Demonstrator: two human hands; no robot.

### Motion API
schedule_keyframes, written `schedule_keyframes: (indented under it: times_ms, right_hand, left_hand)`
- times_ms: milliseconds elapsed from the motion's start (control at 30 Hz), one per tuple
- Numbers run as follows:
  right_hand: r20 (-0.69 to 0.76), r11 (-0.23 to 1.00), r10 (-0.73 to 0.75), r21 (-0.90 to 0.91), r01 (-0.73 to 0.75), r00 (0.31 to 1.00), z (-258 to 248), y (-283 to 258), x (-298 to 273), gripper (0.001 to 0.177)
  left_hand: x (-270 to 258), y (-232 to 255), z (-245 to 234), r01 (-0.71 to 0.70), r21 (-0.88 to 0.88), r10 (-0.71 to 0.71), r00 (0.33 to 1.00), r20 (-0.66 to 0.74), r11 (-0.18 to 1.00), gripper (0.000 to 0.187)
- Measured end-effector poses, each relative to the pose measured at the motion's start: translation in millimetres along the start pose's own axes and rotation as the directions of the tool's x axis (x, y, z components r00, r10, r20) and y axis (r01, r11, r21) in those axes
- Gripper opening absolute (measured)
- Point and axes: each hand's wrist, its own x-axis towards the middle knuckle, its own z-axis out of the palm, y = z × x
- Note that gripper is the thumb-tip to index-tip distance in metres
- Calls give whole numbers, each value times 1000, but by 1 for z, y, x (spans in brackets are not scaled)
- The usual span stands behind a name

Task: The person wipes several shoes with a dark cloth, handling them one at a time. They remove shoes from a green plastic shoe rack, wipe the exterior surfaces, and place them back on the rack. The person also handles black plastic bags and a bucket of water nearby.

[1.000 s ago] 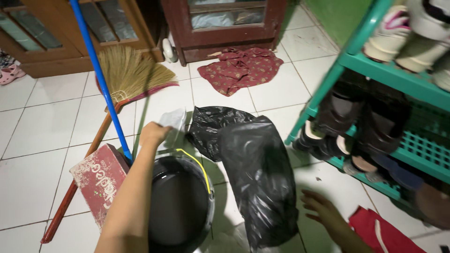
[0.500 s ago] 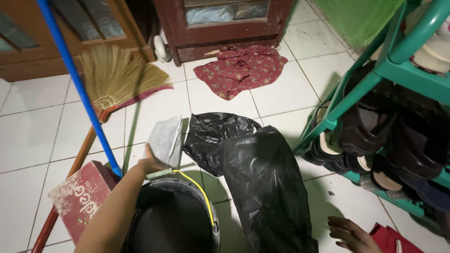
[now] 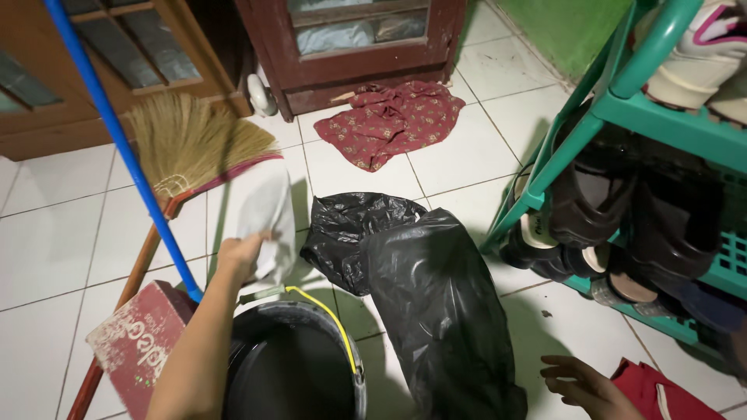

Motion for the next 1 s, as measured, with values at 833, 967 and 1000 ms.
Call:
schedule_keyframes:
  times_ms: [833,967,1000]
  right_hand:
    - [-393,675,-550,311,669,737,28,-100,-156,33]
    - [-427,776,-454,241,582,782,19,-81,-171,36]
    - [-413,795,-376,316,517,830,17,-81,-179,40]
  left_hand:
    - [-448,-25,251,664,-472,253,404,879,580,47]
    - [-445,-46,278,575,-331,211,267,940,748,52]
    - [-446,-50,286,577,-292,175,250,952,763,53]
